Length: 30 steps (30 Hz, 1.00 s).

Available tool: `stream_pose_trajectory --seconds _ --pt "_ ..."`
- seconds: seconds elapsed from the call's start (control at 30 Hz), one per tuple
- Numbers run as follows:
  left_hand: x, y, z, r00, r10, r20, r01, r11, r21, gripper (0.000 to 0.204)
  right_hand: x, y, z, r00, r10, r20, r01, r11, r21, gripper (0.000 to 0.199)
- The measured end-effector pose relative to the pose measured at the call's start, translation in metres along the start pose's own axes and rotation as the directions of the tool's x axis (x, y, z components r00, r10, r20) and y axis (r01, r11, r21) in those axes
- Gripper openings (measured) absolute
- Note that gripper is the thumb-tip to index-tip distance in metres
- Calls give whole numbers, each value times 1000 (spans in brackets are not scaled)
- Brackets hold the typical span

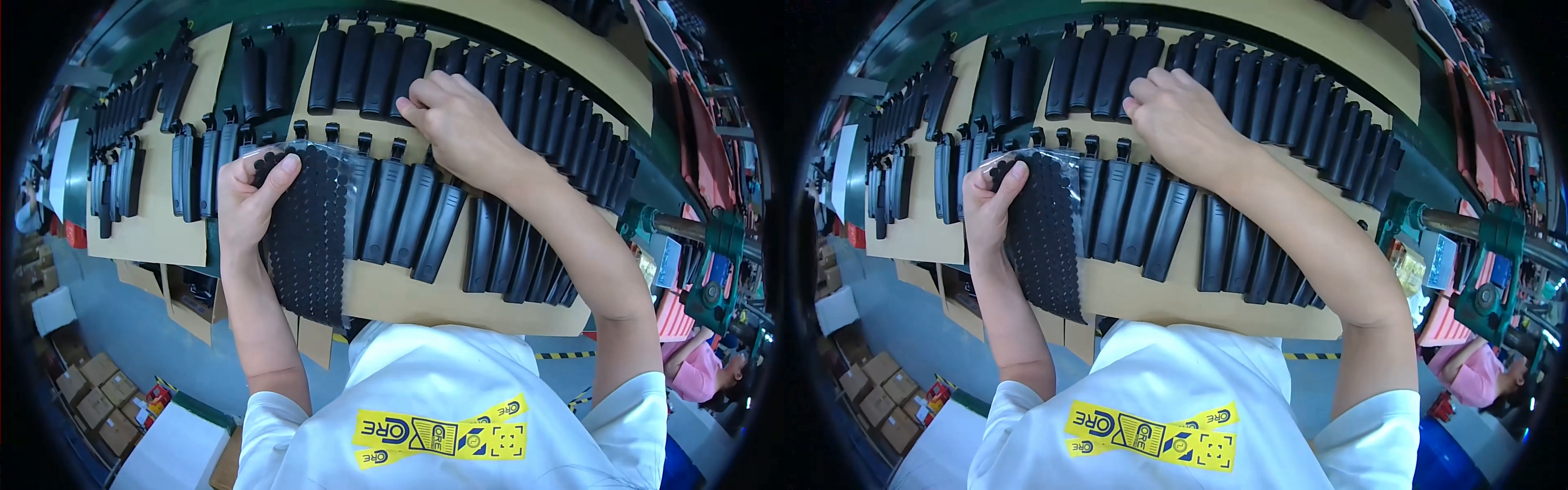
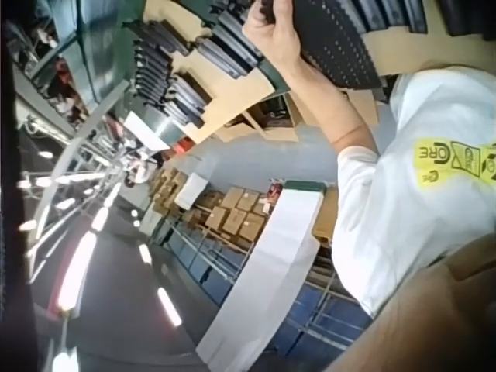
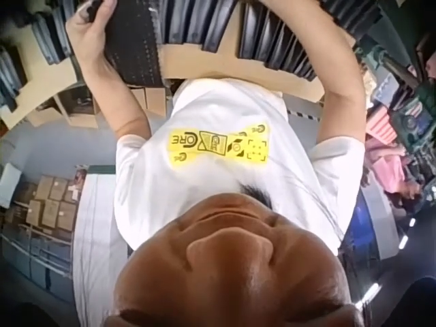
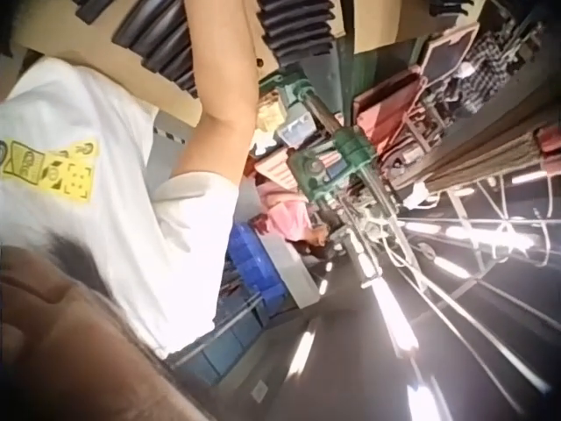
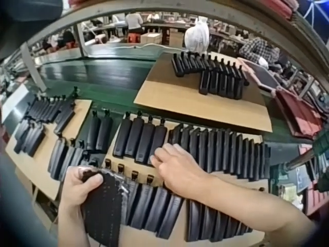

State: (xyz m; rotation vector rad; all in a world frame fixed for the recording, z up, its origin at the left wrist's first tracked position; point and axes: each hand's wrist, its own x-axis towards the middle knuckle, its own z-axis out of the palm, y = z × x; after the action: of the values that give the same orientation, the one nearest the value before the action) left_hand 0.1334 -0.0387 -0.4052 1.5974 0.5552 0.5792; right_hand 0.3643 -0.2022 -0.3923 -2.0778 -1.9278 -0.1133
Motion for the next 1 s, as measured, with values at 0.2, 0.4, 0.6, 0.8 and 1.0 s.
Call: stream_pose_trajectory --seconds 0.2,0.4,0.6,0.8,1.0 --pt "-2 10 -6 998 -55 -19 54 996 -65 14 4 -1 -5 986 141 94 -154 976 153 19" --pt "-24 22 -24 977 206 56 -190 960 -205 11 1 16 2 979 52 -199 -39 997 67 23" --pt "-48 43 -12 939 255 232 -178 935 -308 19 17 20 20 982 34 -185 -60 989 -137 30" --pt "-48 48 27 926 166 338 -31 928 -371 16 30 5 23 990 59 -130 -74 991 -111 34" --pt "-35 37 57 888 63 456 130 916 -380 19 44 2 31 994 41 -106 -49 996 -79 33"
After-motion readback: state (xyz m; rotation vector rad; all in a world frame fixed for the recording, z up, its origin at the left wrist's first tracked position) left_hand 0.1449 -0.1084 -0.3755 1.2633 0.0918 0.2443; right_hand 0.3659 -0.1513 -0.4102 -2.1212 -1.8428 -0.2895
